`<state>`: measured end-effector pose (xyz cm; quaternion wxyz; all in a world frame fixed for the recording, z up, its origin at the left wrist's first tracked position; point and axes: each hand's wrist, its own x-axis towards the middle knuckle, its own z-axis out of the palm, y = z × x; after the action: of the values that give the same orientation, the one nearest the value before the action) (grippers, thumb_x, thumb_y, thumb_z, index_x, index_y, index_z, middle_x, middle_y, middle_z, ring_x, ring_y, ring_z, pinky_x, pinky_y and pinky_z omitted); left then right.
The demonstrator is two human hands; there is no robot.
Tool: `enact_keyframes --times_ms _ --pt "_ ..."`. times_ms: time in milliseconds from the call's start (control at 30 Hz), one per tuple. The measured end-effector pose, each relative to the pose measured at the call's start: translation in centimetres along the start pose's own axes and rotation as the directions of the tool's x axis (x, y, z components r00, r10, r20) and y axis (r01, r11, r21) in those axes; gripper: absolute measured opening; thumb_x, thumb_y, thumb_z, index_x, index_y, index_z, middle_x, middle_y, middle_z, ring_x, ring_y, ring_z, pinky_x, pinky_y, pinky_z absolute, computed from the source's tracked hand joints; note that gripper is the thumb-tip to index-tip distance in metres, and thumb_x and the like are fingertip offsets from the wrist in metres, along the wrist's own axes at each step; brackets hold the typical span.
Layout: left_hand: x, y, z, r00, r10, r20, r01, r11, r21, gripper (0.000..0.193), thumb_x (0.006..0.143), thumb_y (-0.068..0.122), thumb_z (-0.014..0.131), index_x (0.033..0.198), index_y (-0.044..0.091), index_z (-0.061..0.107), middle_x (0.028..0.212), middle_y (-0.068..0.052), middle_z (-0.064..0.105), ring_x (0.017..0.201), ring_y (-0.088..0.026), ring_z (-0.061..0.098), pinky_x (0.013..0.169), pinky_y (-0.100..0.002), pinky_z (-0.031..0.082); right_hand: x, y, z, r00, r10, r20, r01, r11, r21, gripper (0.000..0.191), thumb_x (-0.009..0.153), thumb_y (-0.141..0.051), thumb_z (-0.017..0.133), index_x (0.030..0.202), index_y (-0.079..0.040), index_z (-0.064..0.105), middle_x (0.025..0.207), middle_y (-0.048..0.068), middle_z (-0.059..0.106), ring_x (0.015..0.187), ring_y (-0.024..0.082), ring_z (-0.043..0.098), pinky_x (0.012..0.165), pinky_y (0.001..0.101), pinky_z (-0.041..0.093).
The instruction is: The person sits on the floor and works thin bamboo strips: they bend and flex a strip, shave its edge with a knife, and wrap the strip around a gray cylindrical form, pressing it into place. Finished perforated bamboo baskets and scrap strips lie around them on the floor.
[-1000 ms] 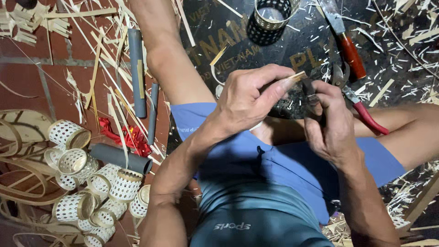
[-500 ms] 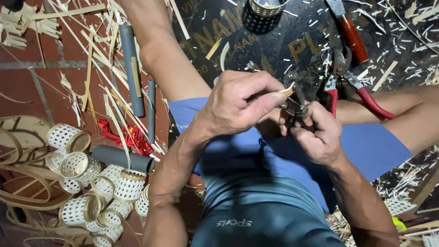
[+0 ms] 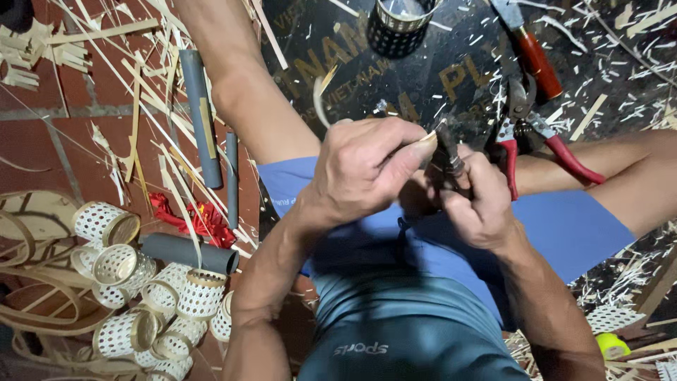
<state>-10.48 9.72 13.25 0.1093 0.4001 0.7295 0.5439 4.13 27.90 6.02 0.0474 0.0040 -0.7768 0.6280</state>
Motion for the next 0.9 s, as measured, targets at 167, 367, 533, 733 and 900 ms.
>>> enact_keyframes --times_ms 167,367,533,733,900 --pt "-1.2 -1.4 -0.5 0.997 -0.011 0.078 0.015 0.999 -0.05 0.008 0.102 0.009 0.072 0.103 0.002 0.069 0.089 -0.01 0.071 0.079 -0.024 0.072 0.068 -0.032 0.056 -1.3 0.8 0.1 0.973 0.178 0.148 -0.223 0.891 0.396 0.019 0.083 0.005 0.051 0.101 0.0 0.049 0.094 0.013 0.068 0.071 0.013 0.061 0.063 0.0283 0.052" --pt "-2.8 -4.5 -6.4 0.948 -0.197 0.251 0.239 0.959 -0.15 0.013 0.105 0.007 0.065 0.112 -0.003 0.071 0.092 -0.009 0.073 0.079 -0.013 0.067 0.069 -0.028 0.055 -0.3 1.0 -2.3 0.914 0.382 -0.135 -0.249 0.794 0.554 0.039 0.08 0.005 0.042 0.119 0.003 0.05 0.104 0.013 0.064 0.078 0.019 0.066 0.065 0.0302 0.057" --pt "-5.7 -8.1 -9.6 0.839 -0.506 0.197 0.513 0.62 -0.594 0.011 0.097 0.006 0.075 0.105 -0.001 0.076 0.091 -0.013 0.073 0.073 -0.018 0.065 0.064 -0.028 0.051 0.2 2.1 -3.0 0.925 0.305 -0.227 -0.118 0.797 0.592 0.048 0.081 0.01 0.042 0.128 0.004 0.052 0.105 0.013 0.062 0.086 0.02 0.067 0.081 0.0342 0.06" --pt "-2.8 -8.3 -3.8 0.837 -0.495 -0.232 -0.189 0.136 -0.972 0.015 0.096 0.021 0.069 0.1 0.007 0.067 0.099 -0.008 0.067 0.093 -0.024 0.067 0.083 -0.041 0.056 -0.6 6.7 -0.5 0.944 0.267 -0.192 -0.175 0.903 0.393 0.039 0.085 0.012 0.045 0.122 0.003 0.052 0.111 0.008 0.061 0.102 0.017 0.067 0.093 0.0288 0.056" --pt "1.0 -3.9 -7.1 0.881 -0.154 -0.447 -0.331 0.474 -0.816 0.017 0.107 0.02 0.061 0.109 0.008 0.072 0.1 -0.009 0.071 0.079 -0.019 0.068 0.073 -0.038 0.059 -0.5 7.8 -1.7 0.92 0.365 -0.14 -0.386 0.905 -0.18 0.021 0.086 0.01 0.053 0.106 0.002 0.049 0.094 0.012 0.054 0.079 0.023 0.052 0.07 0.0365 0.045"
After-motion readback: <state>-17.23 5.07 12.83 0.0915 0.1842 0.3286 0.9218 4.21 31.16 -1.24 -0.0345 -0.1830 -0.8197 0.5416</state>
